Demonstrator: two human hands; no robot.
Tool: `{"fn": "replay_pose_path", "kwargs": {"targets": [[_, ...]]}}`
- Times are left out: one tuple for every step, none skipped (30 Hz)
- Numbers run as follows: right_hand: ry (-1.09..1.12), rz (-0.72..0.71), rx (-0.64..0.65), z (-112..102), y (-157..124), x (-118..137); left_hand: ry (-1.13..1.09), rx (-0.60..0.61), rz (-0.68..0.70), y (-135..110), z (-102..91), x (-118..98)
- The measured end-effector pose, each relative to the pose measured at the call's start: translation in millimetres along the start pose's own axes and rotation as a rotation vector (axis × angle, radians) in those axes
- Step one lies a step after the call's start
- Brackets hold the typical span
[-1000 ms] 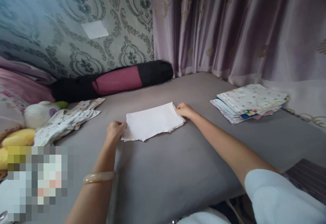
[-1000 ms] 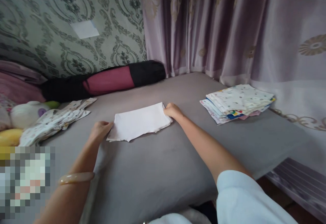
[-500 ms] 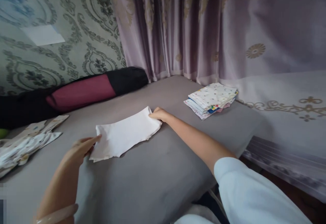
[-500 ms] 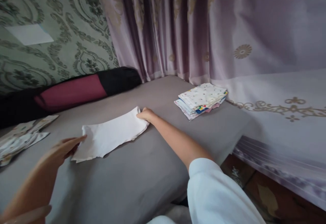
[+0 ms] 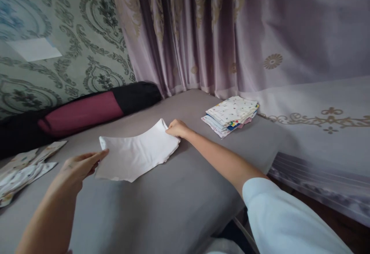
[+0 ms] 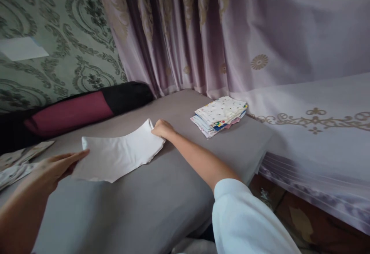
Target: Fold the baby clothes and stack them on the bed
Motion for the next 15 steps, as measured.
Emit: {"fn": "replay_pose_path", "kwargs": {"targets": [[-0.002,0.009,-0.017,-10,-2,-3,-0.063,0.019,-0.034,-4,3.8,-8],[-0.007,0.018,-0.034,-20,-3,-7,-0.118,0.040,-0.072,-9,8.8,-15],[-0.011,0.025,-0.047,-30,-4,-11,-0.164,0.069,-0.096,-13,15.1,-23],[-0.012,0.035,-0.054,-40,-5,-17,-0.195,0.080,-0.095,-18,21.4,-31],[-0.007,0.046,-0.056,-50,-6,-23,-0.221,0.102,-0.090,-22,29.0,-40],[0.010,0.065,-0.051,-60,-7,-30,-0.248,0.143,-0.074,-27,38.3,-50],[0.042,0.100,-0.054,-69,-8,-38,-0.281,0.173,-0.049,-33,47.5,-59],[0.079,0.125,-0.070,-79,-9,-45,-0.308,0.223,-0.023,-38,58.2,-69],[0.111,0.154,-0.099,-89,-10,-54,-0.333,0.261,0.001,-44,68.8,-78],[0.141,0.174,-0.136,-100,-11,-62,-0.362,0.291,0.028,-49,79.4,-87],[0.162,0.184,-0.173,-111,-13,-70,-0.385,0.326,0.048,-54,90.6,-96],[0.179,0.197,-0.207,-122,-15,-78,-0.416,0.359,0.065,-58,102.1,-104],[0.190,0.207,-0.240,-132,-17,-86,-0.450,0.389,0.087,-63,113.6,-113],[0.193,0.216,-0.269,-143,-20,-95,-0.482,0.418,0.102,-67,125.2,-120],[0.192,0.223,-0.295,-154,-22,-103,-0.513,0.437,0.113,-70,136.4,-127]]}}
Point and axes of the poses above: each hand's wrist, its own y-axis towards the middle knuckle, its own z-axis out of the palm, x = y × z, the point moved 5 cm from there along y, towards the middle knuckle, and after that the axes turned 2 degrees about x, right-handed, at the moved point
